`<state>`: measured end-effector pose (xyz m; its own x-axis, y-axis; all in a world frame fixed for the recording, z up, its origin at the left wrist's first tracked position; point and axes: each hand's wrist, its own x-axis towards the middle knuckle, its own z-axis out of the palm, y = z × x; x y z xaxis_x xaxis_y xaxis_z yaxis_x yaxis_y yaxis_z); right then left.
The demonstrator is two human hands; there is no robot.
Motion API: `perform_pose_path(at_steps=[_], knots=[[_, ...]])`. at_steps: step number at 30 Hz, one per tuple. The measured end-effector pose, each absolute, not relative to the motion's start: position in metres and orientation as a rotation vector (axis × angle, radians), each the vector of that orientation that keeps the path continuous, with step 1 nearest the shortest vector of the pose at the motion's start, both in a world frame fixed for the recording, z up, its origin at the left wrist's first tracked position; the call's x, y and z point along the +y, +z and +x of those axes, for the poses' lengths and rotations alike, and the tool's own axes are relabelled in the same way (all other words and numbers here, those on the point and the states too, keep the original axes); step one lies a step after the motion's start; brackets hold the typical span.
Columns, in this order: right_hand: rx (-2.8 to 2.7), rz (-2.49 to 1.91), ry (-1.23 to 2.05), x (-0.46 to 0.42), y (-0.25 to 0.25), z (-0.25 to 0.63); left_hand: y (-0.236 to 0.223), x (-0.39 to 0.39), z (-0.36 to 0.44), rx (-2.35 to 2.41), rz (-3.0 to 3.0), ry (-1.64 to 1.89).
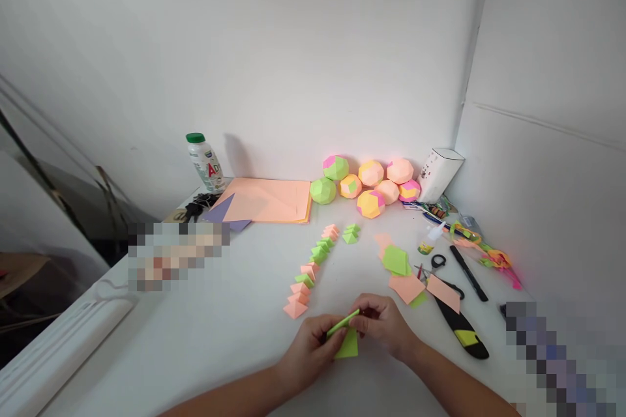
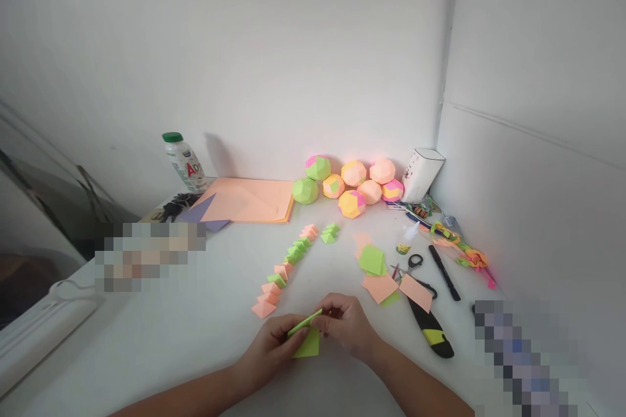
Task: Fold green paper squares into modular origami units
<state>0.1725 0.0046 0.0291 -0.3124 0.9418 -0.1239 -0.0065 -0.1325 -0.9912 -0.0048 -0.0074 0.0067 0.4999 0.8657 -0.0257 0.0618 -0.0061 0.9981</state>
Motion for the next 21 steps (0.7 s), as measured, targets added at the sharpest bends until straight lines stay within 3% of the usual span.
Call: perform_pose_path(at_steps=[21], knots=[[-1.288,-1.079,1.572,0.0058,0.0306,0.1755,0.0041,-0.0060,-0.0077,0.806,1.254,0.711]])
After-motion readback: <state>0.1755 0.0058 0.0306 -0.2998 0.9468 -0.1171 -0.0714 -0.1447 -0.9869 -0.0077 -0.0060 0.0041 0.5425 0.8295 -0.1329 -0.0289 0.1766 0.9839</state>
